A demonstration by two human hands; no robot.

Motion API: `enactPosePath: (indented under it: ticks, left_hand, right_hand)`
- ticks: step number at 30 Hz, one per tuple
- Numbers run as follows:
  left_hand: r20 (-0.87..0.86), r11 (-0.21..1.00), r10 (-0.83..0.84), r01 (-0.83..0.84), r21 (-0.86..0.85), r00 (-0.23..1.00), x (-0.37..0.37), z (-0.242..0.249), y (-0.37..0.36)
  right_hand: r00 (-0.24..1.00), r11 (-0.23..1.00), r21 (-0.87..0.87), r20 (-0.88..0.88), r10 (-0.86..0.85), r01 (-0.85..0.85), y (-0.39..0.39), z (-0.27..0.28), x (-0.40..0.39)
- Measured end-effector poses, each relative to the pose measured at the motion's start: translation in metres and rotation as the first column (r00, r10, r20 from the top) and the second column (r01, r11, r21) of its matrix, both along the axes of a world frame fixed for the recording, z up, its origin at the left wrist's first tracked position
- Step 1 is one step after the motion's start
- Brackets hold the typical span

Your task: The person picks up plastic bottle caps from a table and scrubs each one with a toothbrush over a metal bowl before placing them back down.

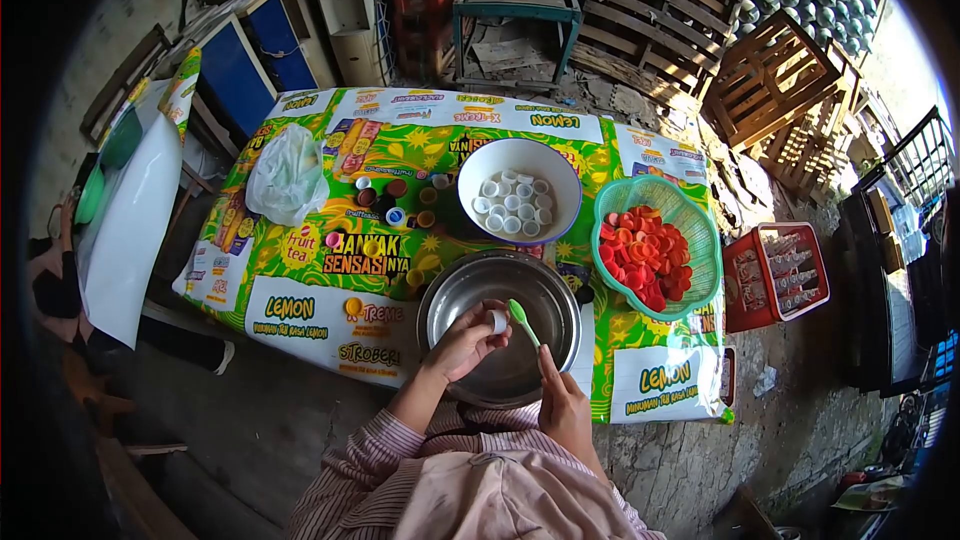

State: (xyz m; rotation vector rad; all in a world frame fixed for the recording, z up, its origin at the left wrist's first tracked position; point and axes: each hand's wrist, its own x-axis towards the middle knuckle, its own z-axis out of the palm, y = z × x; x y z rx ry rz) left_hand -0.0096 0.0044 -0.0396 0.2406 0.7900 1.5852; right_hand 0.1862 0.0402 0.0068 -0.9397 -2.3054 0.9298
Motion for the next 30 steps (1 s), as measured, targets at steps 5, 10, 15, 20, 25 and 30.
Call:
enactPosePath:
  ticks: [5, 10, 15, 20, 25, 30]
  left_hand:
    - [0.046, 0.995, -0.029, 0.024, 0.095, 0.999, -0.005, -0.010, 0.000]
    - [0.130, 0.997, 0.030, -0.039, 0.063, 0.991, -0.001, -0.005, -0.002]
    - [0.128, 0.998, -0.012, 0.003, 0.069, 0.992, -0.002, -0.015, -0.003]
    - [0.026, 0.999, -0.032, 0.032, -0.017, 0.999, -0.003, -0.013, -0.005]
    - [0.072, 1.000, -0.001, 0.000, 0.027, 0.997, -0.001, -0.005, -0.006]
    - [0.042, 0.999, -0.032, 0.031, 0.028, 0.999, -0.003, -0.008, -0.001]
  right_hand:
    - [0.997, 0.998, 0.021, 0.052, 0.058, -0.059, -0.004, 0.002, 0.003]
    - [0.997, 0.997, -0.052, 0.054, 0.057, -0.054, -0.007, 0.006, 0.008]
    - [0.999, 0.996, -0.090, 0.043, -0.016, 0.020, -0.006, 0.010, 0.004]
    - [0.999, 0.994, -0.106, -0.013, -0.030, 0.029, -0.004, 0.008, 0.003]
    - [0.998, 0.999, -0.036, 0.063, 0.015, -0.013, -0.003, -0.002, 0.005]
    - [0.998, 0.999, -0.047, 0.048, 0.027, -0.025, -0.007, 0.006, 0.003]
